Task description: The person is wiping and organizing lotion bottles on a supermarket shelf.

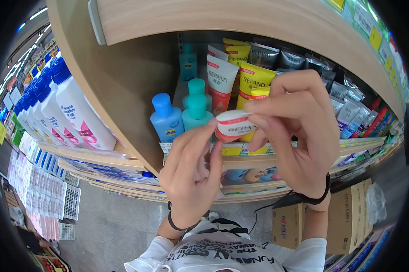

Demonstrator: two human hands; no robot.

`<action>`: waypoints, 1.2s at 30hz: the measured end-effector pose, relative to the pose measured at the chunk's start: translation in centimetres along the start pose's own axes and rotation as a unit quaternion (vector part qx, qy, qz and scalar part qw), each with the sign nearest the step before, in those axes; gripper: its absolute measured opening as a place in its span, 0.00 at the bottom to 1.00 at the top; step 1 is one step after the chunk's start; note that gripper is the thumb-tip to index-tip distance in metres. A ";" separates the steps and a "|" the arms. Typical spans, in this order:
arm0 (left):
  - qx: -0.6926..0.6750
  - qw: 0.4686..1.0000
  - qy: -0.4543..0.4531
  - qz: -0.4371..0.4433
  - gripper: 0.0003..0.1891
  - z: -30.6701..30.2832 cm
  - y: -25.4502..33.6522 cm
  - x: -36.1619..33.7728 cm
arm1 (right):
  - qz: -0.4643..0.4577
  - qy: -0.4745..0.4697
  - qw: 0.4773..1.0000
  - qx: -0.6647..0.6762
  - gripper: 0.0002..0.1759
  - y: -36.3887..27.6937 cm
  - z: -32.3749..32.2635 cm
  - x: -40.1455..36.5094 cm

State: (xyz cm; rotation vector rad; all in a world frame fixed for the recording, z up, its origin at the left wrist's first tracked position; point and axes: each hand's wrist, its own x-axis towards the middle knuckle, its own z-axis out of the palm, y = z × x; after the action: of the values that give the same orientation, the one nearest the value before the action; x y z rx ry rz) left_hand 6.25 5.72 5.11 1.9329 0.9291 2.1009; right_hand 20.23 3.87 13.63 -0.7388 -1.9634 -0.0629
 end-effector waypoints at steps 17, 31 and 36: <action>0.035 0.998 -0.045 -0.029 0.22 0.3 0.7 0.1 | 0.036 0.014 0.997 -0.060 0.06 2.5 1.1 1.1; 0.064 0.996 -0.057 0.027 0.22 0.9 0.8 1.8 | -0.001 -0.008 0.998 -0.068 0.09 2.6 0.6 1.6; 0.098 0.993 -0.058 0.031 0.21 1.1 1.0 1.8 | -0.010 -0.026 0.995 -0.096 0.11 3.2 0.2 1.5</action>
State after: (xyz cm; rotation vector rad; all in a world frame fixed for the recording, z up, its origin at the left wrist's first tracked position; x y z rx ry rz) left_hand 7.27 6.21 7.12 2.1784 1.1010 1.9694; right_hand 21.29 7.21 13.95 -0.8532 -2.0345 -0.2503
